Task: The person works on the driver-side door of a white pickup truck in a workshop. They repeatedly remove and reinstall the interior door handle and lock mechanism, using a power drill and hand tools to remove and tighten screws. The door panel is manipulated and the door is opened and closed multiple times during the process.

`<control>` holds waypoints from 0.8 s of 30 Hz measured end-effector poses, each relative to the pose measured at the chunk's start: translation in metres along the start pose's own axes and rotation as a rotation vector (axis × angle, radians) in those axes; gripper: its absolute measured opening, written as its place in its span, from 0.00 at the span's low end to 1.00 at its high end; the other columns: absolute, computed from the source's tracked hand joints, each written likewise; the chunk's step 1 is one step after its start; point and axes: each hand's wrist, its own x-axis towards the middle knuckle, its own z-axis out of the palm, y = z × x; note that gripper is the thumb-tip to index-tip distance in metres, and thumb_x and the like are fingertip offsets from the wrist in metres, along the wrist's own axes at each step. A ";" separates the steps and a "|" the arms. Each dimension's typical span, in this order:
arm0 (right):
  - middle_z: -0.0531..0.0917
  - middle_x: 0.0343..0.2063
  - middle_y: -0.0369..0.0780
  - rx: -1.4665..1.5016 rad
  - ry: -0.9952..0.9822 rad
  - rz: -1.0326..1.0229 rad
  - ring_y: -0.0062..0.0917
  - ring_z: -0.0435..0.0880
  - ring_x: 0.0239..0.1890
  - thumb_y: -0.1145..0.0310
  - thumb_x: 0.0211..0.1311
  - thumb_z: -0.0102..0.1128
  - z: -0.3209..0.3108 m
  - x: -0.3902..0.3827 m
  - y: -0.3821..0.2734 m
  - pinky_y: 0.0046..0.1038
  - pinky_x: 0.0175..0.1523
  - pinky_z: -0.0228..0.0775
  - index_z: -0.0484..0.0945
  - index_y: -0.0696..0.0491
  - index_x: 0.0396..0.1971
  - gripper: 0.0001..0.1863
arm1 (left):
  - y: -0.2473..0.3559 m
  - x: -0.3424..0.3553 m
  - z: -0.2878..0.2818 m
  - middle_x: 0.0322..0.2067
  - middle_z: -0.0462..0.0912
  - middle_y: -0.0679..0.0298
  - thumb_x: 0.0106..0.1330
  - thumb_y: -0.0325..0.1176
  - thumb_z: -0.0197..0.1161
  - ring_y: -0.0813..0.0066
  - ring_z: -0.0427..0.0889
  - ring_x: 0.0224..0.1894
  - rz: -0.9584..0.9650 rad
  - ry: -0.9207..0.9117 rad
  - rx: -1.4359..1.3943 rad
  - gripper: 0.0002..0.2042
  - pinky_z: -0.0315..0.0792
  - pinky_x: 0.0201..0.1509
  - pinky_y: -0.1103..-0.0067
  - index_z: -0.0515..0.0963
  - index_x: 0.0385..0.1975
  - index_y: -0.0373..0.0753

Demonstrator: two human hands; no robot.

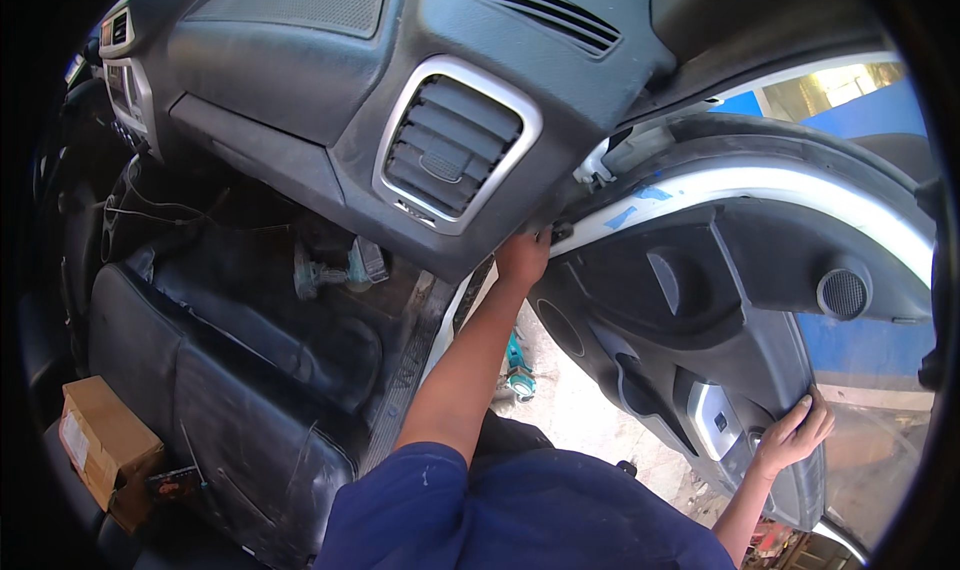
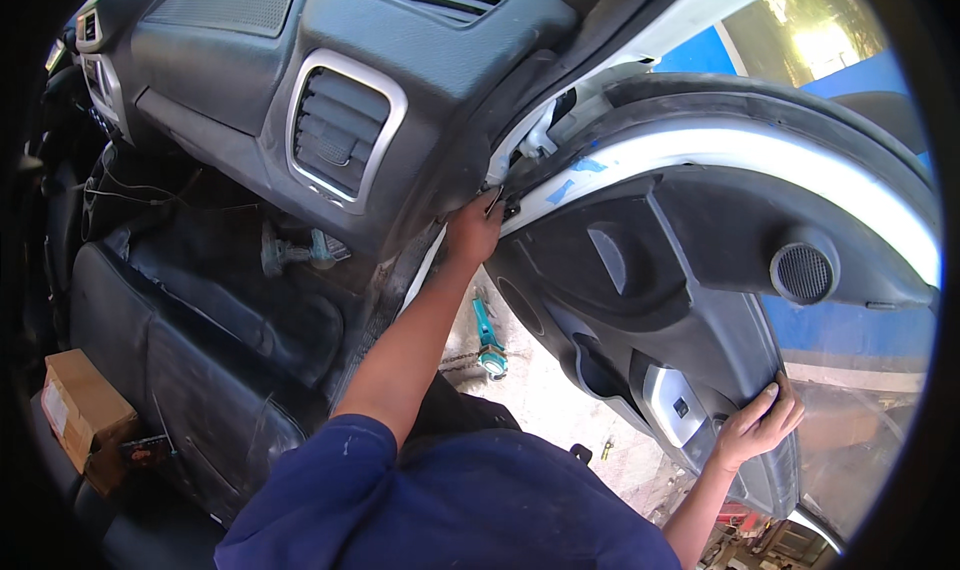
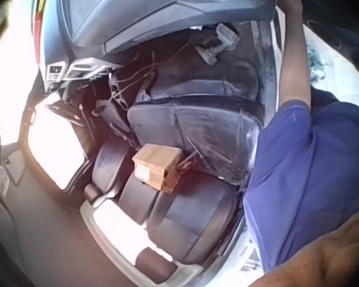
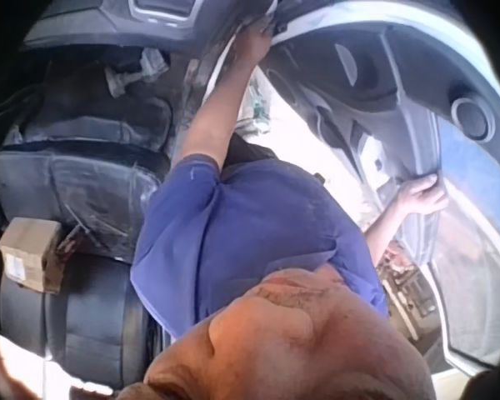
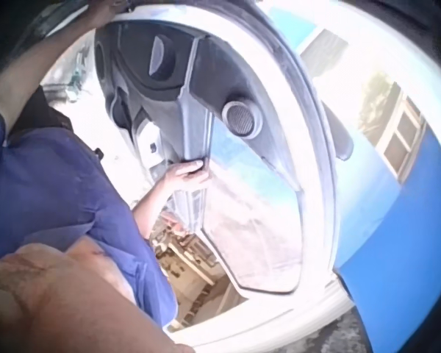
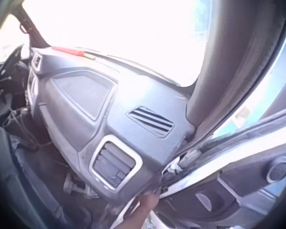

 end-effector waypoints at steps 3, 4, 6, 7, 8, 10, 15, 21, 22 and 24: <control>0.87 0.48 0.48 0.007 -0.007 0.004 0.46 0.83 0.52 0.72 0.83 0.57 0.001 0.000 0.003 0.47 0.62 0.74 0.87 0.62 0.53 0.13 | -0.008 0.010 0.006 0.52 0.92 0.47 0.70 0.40 0.76 0.43 0.89 0.57 0.078 0.027 -0.020 0.18 0.80 0.65 0.55 0.92 0.56 0.42; 0.87 0.48 0.48 0.005 -0.014 0.008 0.46 0.83 0.52 0.71 0.83 0.57 0.001 0.000 0.003 0.47 0.62 0.74 0.87 0.62 0.53 0.13 | -0.008 0.012 0.007 0.53 0.92 0.48 0.70 0.41 0.76 0.43 0.89 0.58 0.097 0.006 0.026 0.18 0.80 0.65 0.54 0.92 0.56 0.42; 0.87 0.48 0.48 -0.001 -0.022 0.016 0.46 0.83 0.52 0.71 0.83 0.57 0.001 -0.001 0.004 0.47 0.62 0.74 0.87 0.62 0.53 0.13 | -0.006 0.016 0.008 0.54 0.92 0.48 0.70 0.43 0.76 0.43 0.89 0.59 0.142 -0.036 0.117 0.19 0.80 0.65 0.54 0.92 0.56 0.43; 0.87 0.48 0.48 -0.004 -0.025 0.019 0.46 0.83 0.52 0.71 0.83 0.57 0.001 -0.002 0.005 0.47 0.62 0.74 0.87 0.62 0.53 0.13 | -0.006 0.018 0.008 0.54 0.92 0.49 0.69 0.43 0.76 0.42 0.88 0.59 0.159 -0.001 0.077 0.18 0.80 0.66 0.54 0.92 0.55 0.43; 0.87 0.48 0.48 -0.006 -0.026 0.020 0.46 0.83 0.52 0.71 0.83 0.57 0.001 -0.002 0.006 0.47 0.62 0.73 0.87 0.62 0.53 0.13 | -0.009 0.019 0.009 0.54 0.92 0.49 0.69 0.44 0.76 0.42 0.88 0.59 0.175 0.036 0.037 0.18 0.80 0.66 0.54 0.92 0.55 0.43; 0.87 0.48 0.48 -0.011 -0.030 0.021 0.46 0.83 0.53 0.70 0.83 0.57 0.001 -0.001 0.007 0.47 0.62 0.73 0.87 0.62 0.53 0.13 | -0.011 0.019 0.013 0.54 0.92 0.49 0.69 0.44 0.76 0.42 0.88 0.60 0.161 0.060 -0.020 0.18 0.79 0.67 0.54 0.93 0.55 0.44; 0.86 0.48 0.48 -0.023 -0.037 0.026 0.46 0.83 0.52 0.70 0.84 0.56 0.000 -0.001 0.005 0.46 0.61 0.74 0.87 0.61 0.53 0.14 | 0.006 0.014 0.021 0.58 0.90 0.46 0.67 0.46 0.77 0.42 0.87 0.63 -0.005 -0.037 0.051 0.21 0.78 0.70 0.54 0.92 0.56 0.42; 0.86 0.47 0.48 0.004 -0.038 0.040 0.45 0.83 0.51 0.70 0.84 0.55 -0.001 -0.005 0.008 0.46 0.61 0.75 0.86 0.61 0.54 0.14 | 0.006 0.013 0.027 0.62 0.88 0.43 0.68 0.48 0.76 0.38 0.86 0.63 -0.023 -0.040 0.282 0.27 0.77 0.72 0.52 0.88 0.60 0.34; 0.86 0.47 0.48 0.003 -0.041 0.042 0.45 0.83 0.51 0.70 0.84 0.55 -0.001 -0.005 0.008 0.46 0.61 0.75 0.86 0.61 0.54 0.14 | 0.005 0.013 0.027 0.62 0.88 0.43 0.68 0.48 0.76 0.38 0.86 0.63 -0.022 -0.046 0.284 0.27 0.76 0.72 0.52 0.88 0.60 0.34; 0.85 0.47 0.48 0.008 -0.038 0.041 0.45 0.83 0.51 0.70 0.84 0.56 0.000 0.000 0.006 0.45 0.61 0.75 0.86 0.61 0.54 0.14 | -0.013 0.024 0.028 0.59 0.89 0.43 0.69 0.48 0.74 0.39 0.87 0.62 0.003 -0.127 0.302 0.24 0.77 0.70 0.52 0.90 0.57 0.37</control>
